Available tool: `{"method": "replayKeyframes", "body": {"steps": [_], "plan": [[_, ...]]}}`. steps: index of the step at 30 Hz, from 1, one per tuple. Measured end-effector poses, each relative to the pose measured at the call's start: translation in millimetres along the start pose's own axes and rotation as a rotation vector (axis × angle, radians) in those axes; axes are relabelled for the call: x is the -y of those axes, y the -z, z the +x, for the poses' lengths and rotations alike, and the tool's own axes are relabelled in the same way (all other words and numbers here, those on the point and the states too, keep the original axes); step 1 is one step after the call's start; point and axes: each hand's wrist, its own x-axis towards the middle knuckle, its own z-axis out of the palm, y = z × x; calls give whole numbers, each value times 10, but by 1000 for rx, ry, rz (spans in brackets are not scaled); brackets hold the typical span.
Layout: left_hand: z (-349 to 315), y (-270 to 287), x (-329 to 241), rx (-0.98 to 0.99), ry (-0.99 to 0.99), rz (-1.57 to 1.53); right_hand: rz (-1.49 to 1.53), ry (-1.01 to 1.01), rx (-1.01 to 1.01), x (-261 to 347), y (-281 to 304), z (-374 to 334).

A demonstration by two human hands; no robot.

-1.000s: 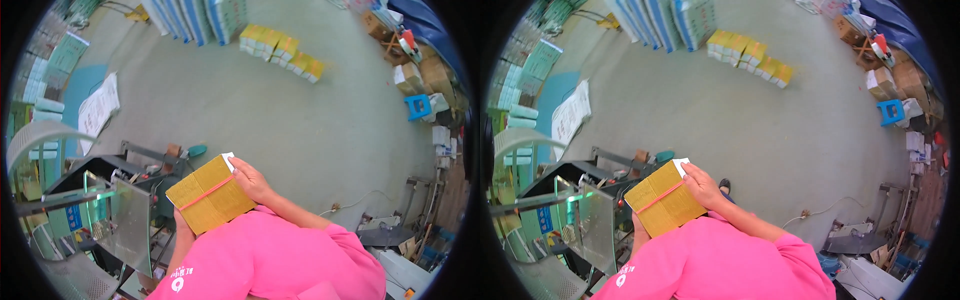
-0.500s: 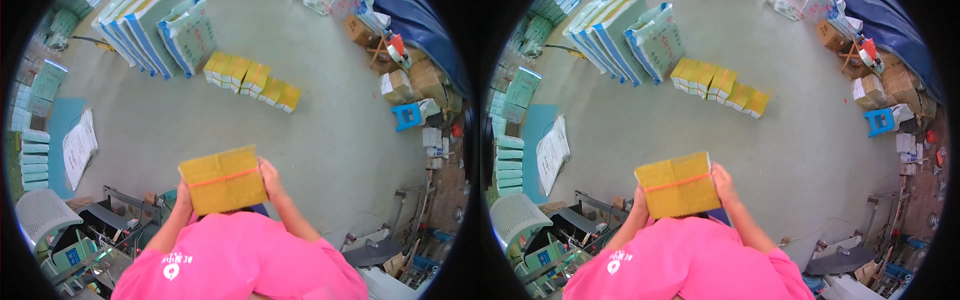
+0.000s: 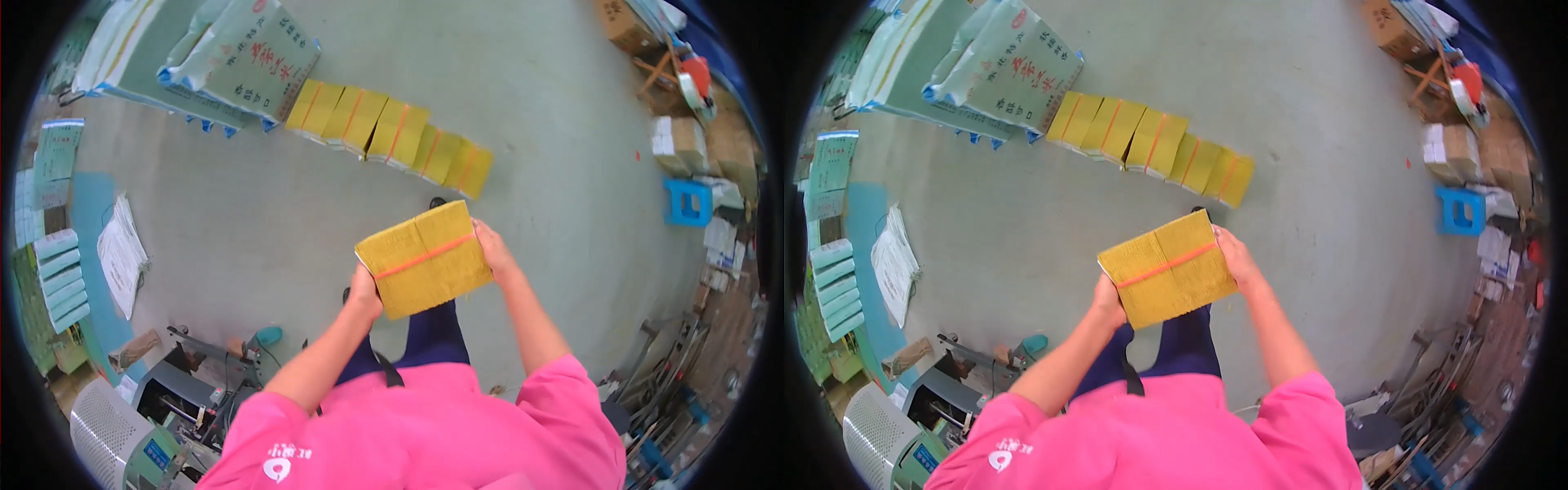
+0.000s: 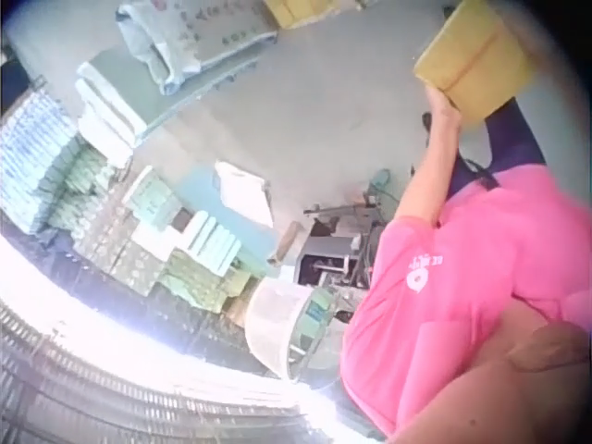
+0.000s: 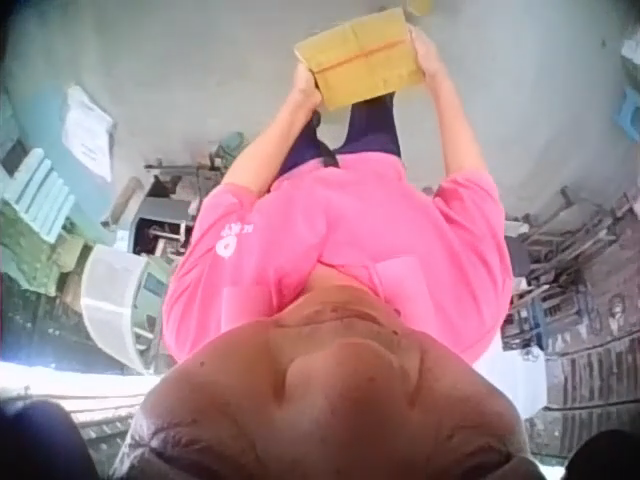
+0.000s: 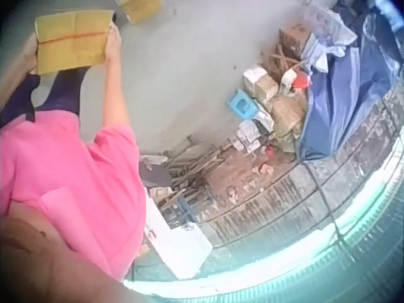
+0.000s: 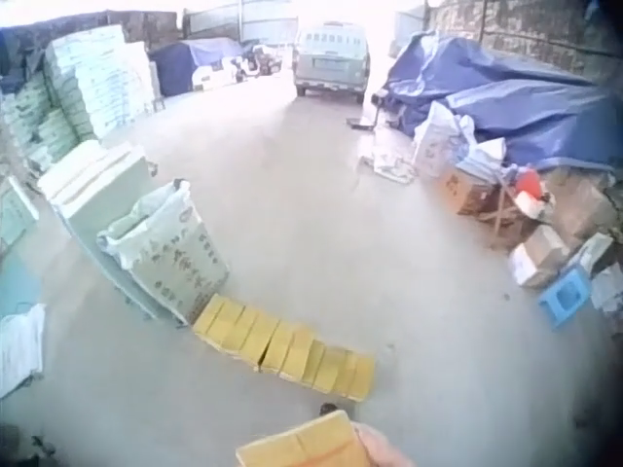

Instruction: Weighing stacks of yellow paper blocks on a digital scale and then using a bundling machine to secure them with rubber bands.

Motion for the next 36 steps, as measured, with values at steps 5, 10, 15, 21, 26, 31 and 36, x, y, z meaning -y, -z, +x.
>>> {"method": "replayKeyframes", "body": {"steps": [5, 10, 15, 21, 26, 31, 36], "plan": [[1357, -456, 296, -164, 6, -233, -163, -182, 174, 145, 698, 1559], [2522, -682, 732, -190, -5, -496, -391, -397, 303, -58, 1297, 2915], [3528, -656, 959, -165, 18, -698, -608, -545, 415, -151, 1405, 3975], [4717, -319, 878, -167, -161, -693, -597, -456, 375, -458, 1295, 4936], [5031, -278, 830, -247, -133, -585, -602, -405, 321, -615, 1322, 5259], [4983, -254, 742, -246, -63, -540, -534, -298, 386, -810, 1456, 5326], [4818, 77, 597, -471, -122, -403, -648, 78, -8, -795, 1228, 5386]]}}
